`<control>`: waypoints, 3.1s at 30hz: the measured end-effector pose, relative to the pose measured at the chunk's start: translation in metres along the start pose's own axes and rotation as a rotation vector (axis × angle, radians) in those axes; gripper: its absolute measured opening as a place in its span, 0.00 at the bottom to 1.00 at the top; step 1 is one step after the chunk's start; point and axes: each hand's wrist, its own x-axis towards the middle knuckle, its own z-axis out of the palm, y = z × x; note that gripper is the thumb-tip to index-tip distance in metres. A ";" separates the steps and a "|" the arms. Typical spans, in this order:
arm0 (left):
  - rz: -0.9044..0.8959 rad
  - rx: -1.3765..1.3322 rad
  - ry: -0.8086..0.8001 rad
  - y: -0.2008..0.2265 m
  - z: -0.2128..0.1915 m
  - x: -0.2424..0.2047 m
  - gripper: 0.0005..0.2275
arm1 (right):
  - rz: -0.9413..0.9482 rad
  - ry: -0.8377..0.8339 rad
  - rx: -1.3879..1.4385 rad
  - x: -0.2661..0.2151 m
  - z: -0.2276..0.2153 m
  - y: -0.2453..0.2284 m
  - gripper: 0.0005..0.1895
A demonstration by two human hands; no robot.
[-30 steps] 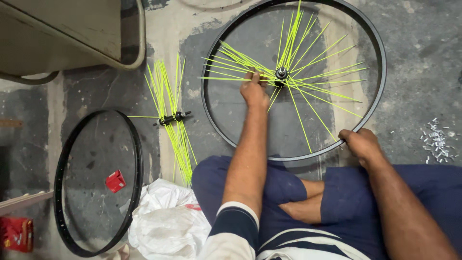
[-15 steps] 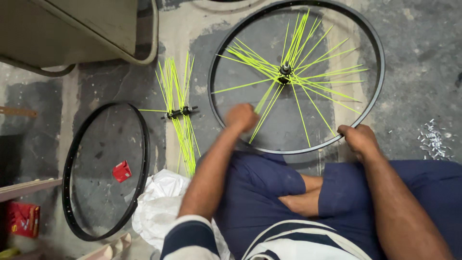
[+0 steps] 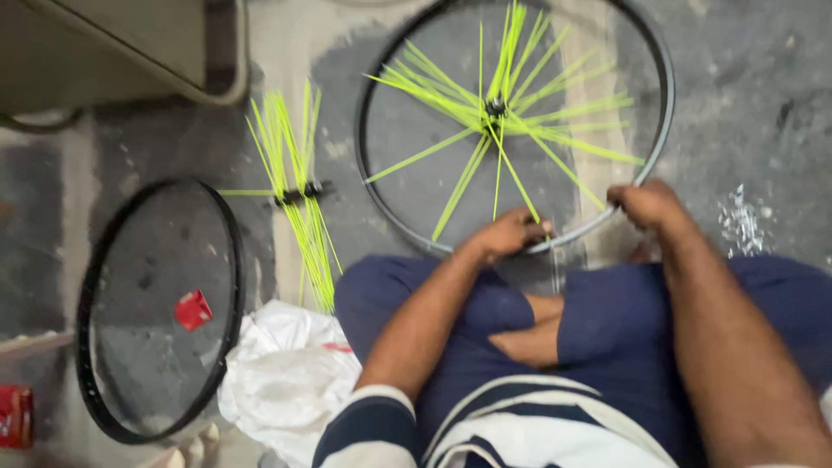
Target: The person sits on the floor assembling bicycle wheels by inserting neon green spokes into a hub and attaching them to a rim. They use their hands to thread the spokes and secure them with nipples, working on a second wheel after finishing the first.
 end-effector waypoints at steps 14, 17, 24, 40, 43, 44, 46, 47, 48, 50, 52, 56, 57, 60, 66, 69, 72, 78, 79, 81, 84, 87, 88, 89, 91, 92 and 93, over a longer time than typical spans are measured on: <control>0.008 -0.241 0.135 0.013 0.039 0.034 0.11 | 0.091 0.186 0.299 -0.012 -0.009 -0.019 0.11; -0.012 -0.296 0.142 0.018 0.039 0.032 0.11 | 0.149 0.203 0.216 -0.018 -0.010 -0.023 0.12; 0.002 -0.222 0.183 0.024 0.042 0.028 0.11 | 0.073 0.195 0.311 -0.014 -0.008 -0.016 0.11; -0.135 -0.300 0.113 0.044 0.030 0.024 0.14 | 0.046 0.206 0.631 -0.013 -0.010 -0.019 0.13; -0.139 -0.315 0.135 0.043 0.026 0.027 0.13 | 0.013 0.305 0.860 -0.017 -0.020 -0.007 0.08; -0.147 -0.312 0.134 0.042 0.024 0.029 0.13 | -0.007 0.347 0.935 -0.021 -0.024 -0.003 0.05; -0.148 -0.299 0.134 0.039 0.022 0.030 0.13 | -0.105 0.249 1.032 -0.037 -0.025 0.001 0.05; -0.152 -0.298 0.139 0.038 0.021 0.030 0.12 | -0.152 0.192 1.072 -0.048 -0.021 0.000 0.07; -0.142 -0.312 0.130 0.039 0.020 0.031 0.12 | -0.172 0.148 1.050 -0.062 -0.015 -0.003 0.07; -0.132 -0.337 0.119 0.038 0.018 0.032 0.13 | -0.207 0.052 1.008 -0.095 0.007 -0.004 0.08; -0.132 -0.282 0.142 0.038 0.019 0.030 0.13 | -0.146 -0.039 1.059 -0.124 0.035 -0.005 0.08; -0.125 -0.298 0.125 0.038 0.016 0.030 0.13 | -0.092 -0.039 1.029 -0.147 0.082 0.006 0.06; -0.128 -0.283 0.120 0.037 0.017 0.030 0.13 | -0.096 -0.025 1.009 -0.147 0.089 0.011 0.06; -0.124 -0.243 0.104 0.037 0.015 0.030 0.13 | -0.104 -0.063 1.023 -0.136 0.090 0.025 0.05; -0.091 -0.231 0.106 0.042 0.013 0.023 0.14 | -0.082 0.004 1.031 -0.129 0.090 0.027 0.02; -0.092 -0.233 0.101 0.043 0.013 0.022 0.14 | -0.079 0.032 1.061 -0.127 0.090 0.026 0.04; -0.090 -0.223 0.109 0.044 0.014 0.022 0.15 | -0.091 0.045 1.012 -0.122 0.090 0.029 0.03; -0.100 -0.202 0.132 0.042 0.015 0.023 0.15 | -0.103 0.043 1.001 -0.116 0.094 0.028 0.10; -0.107 -0.203 0.130 0.042 0.015 0.024 0.15 | -0.101 0.042 1.007 -0.117 0.094 0.026 0.09; -0.110 -0.207 0.126 0.041 0.015 0.025 0.15 | -0.097 0.042 1.019 -0.119 0.094 0.024 0.08; -0.099 -0.216 0.125 0.040 0.015 0.026 0.15 | -0.070 0.062 1.057 -0.118 0.094 0.024 0.06; -0.100 -0.213 0.135 0.041 0.016 0.025 0.14 | -0.072 0.107 1.020 -0.114 0.098 0.026 0.05; -0.101 -0.205 0.138 0.042 0.016 0.024 0.14 | -0.059 0.109 1.042 -0.114 0.098 0.026 0.06; -0.102 -0.197 0.142 0.043 0.015 0.024 0.14 | -0.046 0.110 1.063 -0.115 0.097 0.025 0.07; -0.108 -0.191 0.146 0.045 0.016 0.022 0.15 | -0.035 0.105 1.092 -0.116 0.096 0.022 0.08; -0.111 -0.188 0.147 0.046 0.016 0.022 0.15 | -0.037 0.099 1.100 -0.116 0.096 0.020 0.08; -0.117 -0.182 0.147 0.048 0.015 0.021 0.15 | -0.040 0.093 1.109 -0.116 0.096 0.019 0.07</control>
